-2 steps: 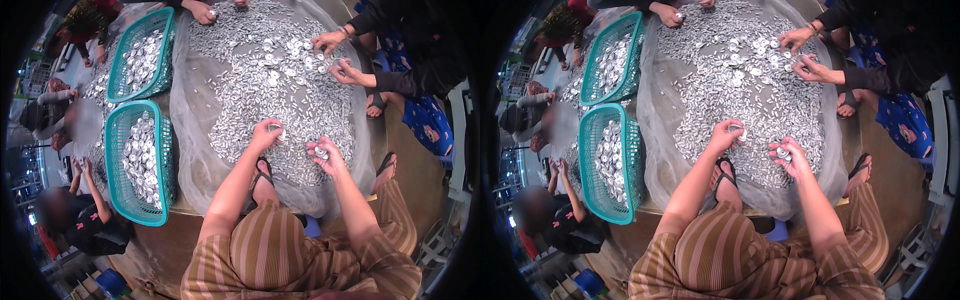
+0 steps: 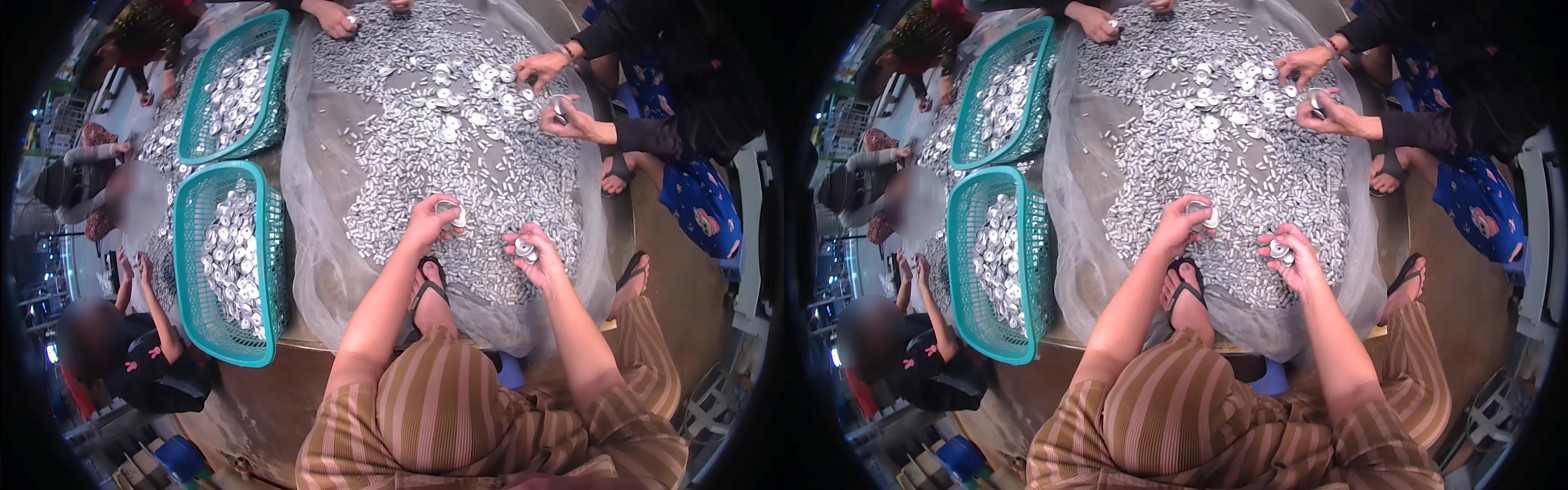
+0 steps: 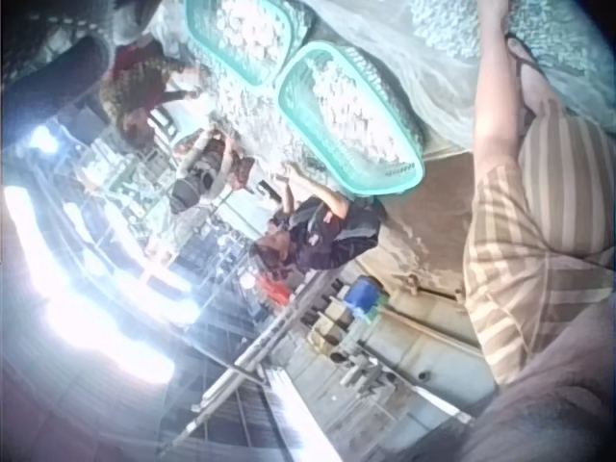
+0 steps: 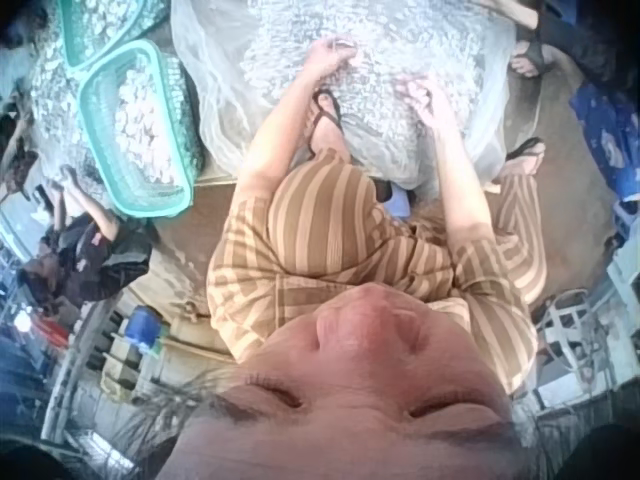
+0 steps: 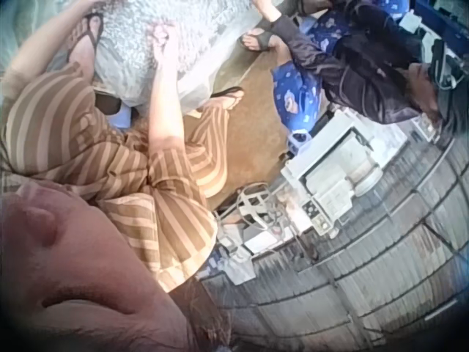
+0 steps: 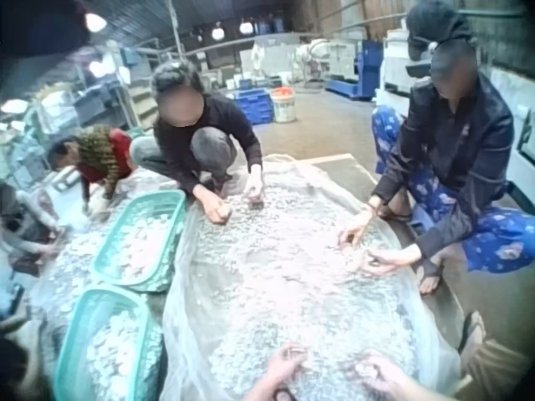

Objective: The person sorts through a large pile of small silver-colored metal pieces on a sheet on the floor, picking them up by hand and placing them into green plastic baskets.

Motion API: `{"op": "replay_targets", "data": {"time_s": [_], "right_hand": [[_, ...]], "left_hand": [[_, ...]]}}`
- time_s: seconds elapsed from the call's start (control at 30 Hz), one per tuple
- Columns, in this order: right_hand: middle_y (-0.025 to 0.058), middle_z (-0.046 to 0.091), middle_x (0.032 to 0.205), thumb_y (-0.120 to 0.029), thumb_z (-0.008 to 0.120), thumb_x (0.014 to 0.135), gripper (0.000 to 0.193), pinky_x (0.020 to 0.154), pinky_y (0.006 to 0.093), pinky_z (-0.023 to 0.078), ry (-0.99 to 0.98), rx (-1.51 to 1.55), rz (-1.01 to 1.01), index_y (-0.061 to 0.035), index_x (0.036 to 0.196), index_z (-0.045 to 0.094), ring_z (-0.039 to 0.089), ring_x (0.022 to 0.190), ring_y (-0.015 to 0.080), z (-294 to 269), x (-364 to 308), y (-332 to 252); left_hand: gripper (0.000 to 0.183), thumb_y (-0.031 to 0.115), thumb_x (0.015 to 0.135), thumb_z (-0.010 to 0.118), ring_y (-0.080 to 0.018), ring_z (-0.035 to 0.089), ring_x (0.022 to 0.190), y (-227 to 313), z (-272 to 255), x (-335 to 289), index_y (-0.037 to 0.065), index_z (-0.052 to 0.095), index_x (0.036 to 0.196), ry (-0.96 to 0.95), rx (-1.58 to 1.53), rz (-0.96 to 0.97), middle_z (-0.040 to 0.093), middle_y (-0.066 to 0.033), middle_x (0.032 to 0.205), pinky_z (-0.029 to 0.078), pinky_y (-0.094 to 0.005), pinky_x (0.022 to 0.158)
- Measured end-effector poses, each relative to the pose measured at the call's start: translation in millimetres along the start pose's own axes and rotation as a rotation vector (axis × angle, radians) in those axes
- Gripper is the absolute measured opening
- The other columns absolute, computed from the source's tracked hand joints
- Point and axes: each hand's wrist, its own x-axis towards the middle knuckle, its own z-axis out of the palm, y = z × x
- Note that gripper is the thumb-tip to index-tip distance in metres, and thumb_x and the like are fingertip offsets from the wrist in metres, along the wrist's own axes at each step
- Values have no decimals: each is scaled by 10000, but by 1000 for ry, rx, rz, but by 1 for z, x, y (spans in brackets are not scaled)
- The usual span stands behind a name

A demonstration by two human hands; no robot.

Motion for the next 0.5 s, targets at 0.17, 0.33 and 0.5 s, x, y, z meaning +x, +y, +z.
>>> {"op": "replay_targets", "data": {"time_s": [0.17,0.33,0.5], "right_hand": [[77,596,778,-170,587,781,231,456,271,435,-26,28,15,-128,987,492,567,592,173,6,4,10],[43,548,726,-213,535,815,137,447,249,425,-53,17,-49,-97,886,524,533,611,149,6,7,7],[36,537,789,-227,509,832,186,485,236,427,-64,-173,-119,-76,936,536,526,669,130,29,5,7]], "left_hand": [[211,50,760,608,-162,585,584,25,-55,-56,100,543,954,254,-276,114,598,-56,815,380,-205,420],[488,163,725,670,-224,547,901,85,-142,-134,12,465,1142,1102,289,698,539,-134,1041,446,-335,768],[669,265,723,688,-302,352,1182,98,-158,-155,-11,369,1242,1600,922,991,377,-216,1252,291,-390,979]]}}
